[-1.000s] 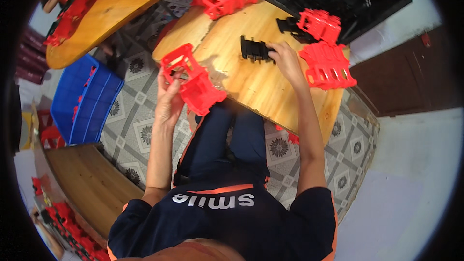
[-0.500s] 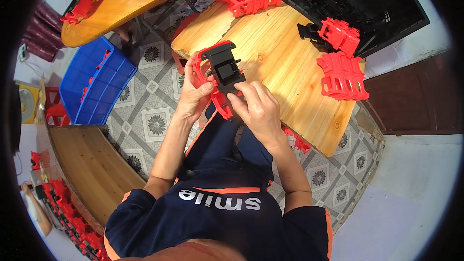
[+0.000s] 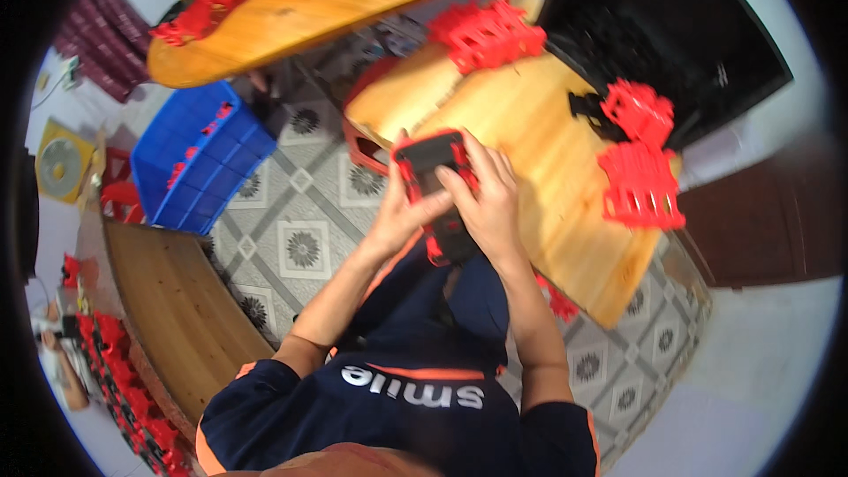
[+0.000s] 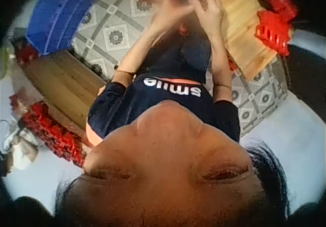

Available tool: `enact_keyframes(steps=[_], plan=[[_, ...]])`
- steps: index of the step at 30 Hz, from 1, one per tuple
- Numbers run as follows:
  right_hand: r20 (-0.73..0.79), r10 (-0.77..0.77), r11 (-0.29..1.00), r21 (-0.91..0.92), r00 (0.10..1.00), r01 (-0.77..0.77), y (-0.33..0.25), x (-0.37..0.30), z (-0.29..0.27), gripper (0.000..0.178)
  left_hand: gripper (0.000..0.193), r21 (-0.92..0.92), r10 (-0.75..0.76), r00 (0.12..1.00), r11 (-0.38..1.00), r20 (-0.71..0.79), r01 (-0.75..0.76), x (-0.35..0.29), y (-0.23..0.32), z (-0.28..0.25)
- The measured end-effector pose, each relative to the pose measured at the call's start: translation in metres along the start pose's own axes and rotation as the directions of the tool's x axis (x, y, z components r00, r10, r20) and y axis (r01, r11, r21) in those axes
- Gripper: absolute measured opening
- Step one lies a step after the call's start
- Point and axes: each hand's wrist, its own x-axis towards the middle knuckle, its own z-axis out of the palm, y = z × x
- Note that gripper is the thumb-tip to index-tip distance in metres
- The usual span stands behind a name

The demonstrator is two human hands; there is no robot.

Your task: The recorder is assembling red plastic toy car frames by inserting black interior components.

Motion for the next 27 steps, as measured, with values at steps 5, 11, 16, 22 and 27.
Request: enact_keyframes(steps=[5, 11, 16, 22, 27], plan=[[0.266, -0.045, 0.829, 0.547, 0.963, -0.113, -0.006, 0.003, -0.015, 0.081, 0.079, 0.048, 0.191, 0.949, 0.982, -0.252, -0.185, 0.046, 0.064, -0.016], [0.113, 0.292, 0.619, 0.734, 0.95, -0.278, -0.027, 0.037, 0.035, 0.041, 0.067, 0.248, 0.448, 0.868, 0.884, -0.212, -0.396, 0.109, 0.09, -0.017], [0.192, 0.193, 0.825, 0.499, 0.962, -0.265, 0.01, 0.029, 0.026, 0.058, 0.033, 0.251, 0.584, 0.687, 0.81, -0.433, -0.53, 0.214, 0.153, -0.114], [-0.236, -0.015, 0.712, -0.685, 0.972, -0.155, 0.122, 0.074, -0.045, 0.043, 0.024, 0.12, 0.284, 0.693, 0.953, -0.662, -0.277, 0.376, 0.235, -0.328], [0.03, -0.118, 0.01, -0.999, 0.993, 0.032, 0.231, 0.119, -0.103, 0.04, 0.066, 0.486, 0.487, 0.027, 0.865, -0.873, 0.122, 0.353, 0.199, -0.176]])
